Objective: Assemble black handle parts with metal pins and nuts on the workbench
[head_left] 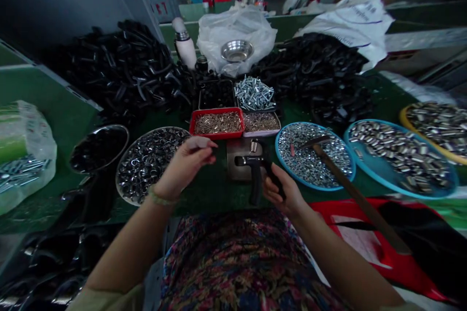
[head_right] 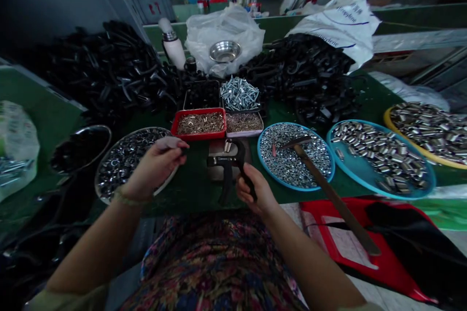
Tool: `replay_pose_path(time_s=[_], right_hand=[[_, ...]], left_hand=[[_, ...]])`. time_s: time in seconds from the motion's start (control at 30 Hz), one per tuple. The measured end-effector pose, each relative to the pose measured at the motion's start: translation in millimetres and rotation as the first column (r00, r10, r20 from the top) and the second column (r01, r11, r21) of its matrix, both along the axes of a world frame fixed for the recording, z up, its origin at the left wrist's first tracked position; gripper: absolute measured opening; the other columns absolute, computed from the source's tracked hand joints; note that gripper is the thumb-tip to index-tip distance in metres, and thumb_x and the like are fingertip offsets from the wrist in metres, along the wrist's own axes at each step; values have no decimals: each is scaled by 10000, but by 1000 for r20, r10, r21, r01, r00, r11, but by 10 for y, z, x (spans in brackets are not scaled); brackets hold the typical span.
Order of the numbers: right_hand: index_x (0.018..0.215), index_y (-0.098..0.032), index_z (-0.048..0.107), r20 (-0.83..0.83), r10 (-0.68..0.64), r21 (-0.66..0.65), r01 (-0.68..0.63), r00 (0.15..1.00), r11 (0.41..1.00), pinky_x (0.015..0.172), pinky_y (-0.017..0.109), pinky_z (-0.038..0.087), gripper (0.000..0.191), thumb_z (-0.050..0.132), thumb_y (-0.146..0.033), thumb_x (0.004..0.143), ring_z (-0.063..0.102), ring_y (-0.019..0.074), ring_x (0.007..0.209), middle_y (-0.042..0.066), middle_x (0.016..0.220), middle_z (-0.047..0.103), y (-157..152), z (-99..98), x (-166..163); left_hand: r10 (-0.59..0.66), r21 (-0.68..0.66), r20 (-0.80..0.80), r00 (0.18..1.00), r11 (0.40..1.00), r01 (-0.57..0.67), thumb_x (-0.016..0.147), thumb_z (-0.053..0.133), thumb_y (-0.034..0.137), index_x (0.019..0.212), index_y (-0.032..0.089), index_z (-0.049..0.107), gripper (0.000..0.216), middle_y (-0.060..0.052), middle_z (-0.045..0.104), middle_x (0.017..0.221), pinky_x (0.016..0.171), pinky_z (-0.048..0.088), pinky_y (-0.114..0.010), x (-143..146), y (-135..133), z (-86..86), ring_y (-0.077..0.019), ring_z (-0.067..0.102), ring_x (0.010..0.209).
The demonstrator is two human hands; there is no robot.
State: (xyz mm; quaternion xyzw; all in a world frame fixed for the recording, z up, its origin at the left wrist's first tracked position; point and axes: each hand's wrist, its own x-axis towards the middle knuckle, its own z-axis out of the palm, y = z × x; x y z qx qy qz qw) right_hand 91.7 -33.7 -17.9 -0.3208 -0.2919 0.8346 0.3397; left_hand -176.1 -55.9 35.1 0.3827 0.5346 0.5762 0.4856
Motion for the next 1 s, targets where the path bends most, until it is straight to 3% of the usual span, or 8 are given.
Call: replay_pose_path(time_s=[0.17, 0.53, 0.63, 0.7, 0.77, 0.87, 0.93, 1.0], right_hand=[[633, -214, 352, -29, 37, -9, -37, 999, 999, 307, 166, 141, 476, 625, -572, 791, 191, 21, 267, -116, 381, 324, -18, 41, 17], [659, -216, 347, 5, 63, -56, -63, 998, 996, 302, 154, 154, 460, 623, -555, 802, 206, 18, 266, -121, 393, 364, 21, 41, 61], [725, -226, 369, 83, 86, 25, -89, 993, 996, 301, 159, 145, 416, 575, -572, 829, 192, 30, 268, -133, 409, 356, 83, 86, 70], [761, -229, 409, 256, 55, 161, -98, 965, 982, 304, 172, 162, 377, 535, -574, 846, 210, 45, 272, -128, 418, 355, 118, 212, 88], [850, -220, 513, 526, -67, 414, -186, 848, 891, 347, 198, 279, 313, 541, -531, 849, 367, 80, 322, -81, 482, 479, 122, 407, 117], [1149, -230, 583, 730, -431, 678, -480, 531, 557, 573, 275, 464, 332, 524, -426, 888, 651, 188, 639, 42, 825, 701, 79, 680, 159], [1247, -212, 555, 768, -545, 599, -678, 337, 425, 650, 320, 483, 373, 480, -376, 920, 691, 249, 760, 92, 918, 720, 48, 752, 155], [1227, -162, 574, 843, -511, 411, -818, 171, 404, 631, 338, 486, 361, 469, -340, 930, 701, 280, 736, 118, 839, 726, 19, 738, 97]], left_hand=[[-156, -1, 444, 882, 985, 174, 655, 791, 204, 789, 161, 642, 205, 2, 642, 948, 509, 471, -151, 770, 8, -193, -12, 507, 546], [-203, -45, 761, 616, 931, 363, 714, 792, 263, 936, 214, 612, 290, 34, 587, 854, 545, 471, -93, 830, 34, -409, -4, 524, 594], [-189, -76, 749, 635, 927, 366, 737, 772, 295, 951, 223, 594, 287, 38, 555, 757, 573, 490, -98, 802, 38, -472, -22, 553, 609], [-150, -136, 659, 737, 940, 313, 736, 766, 287, 983, 224, 590, 310, 38, 559, 763, 585, 502, -118, 756, 47, -498, -31, 560, 612], [-71, -193, 452, 889, 966, 174, 714, 776, 259, 1025, 225, 591, 363, 26, 594, 870, 600, 506, -131, 686, 31, -508, -39, 576, 653], [56, -121, 97, 994, 992, -44, 713, 765, 264, 1075, 233, 585, 405, 6, 610, 1057, 639, 512, -162, 594, -94, -504, -61, 598, 737], [4, -121, 12, 1000, 993, -3, 759, 715, 317, 1058, 206, 594, 341, -15, 633, 1022, 680, 532, -223, 609, -239, -511, -97, 614, 743], [-152, -200, 26, 988, 968, 154, 798, 659, 353, 1013, 172, 616, 285, -46, 664, 949, 754, 546, -302, 719, -383, -532, -150, 641, 774]])
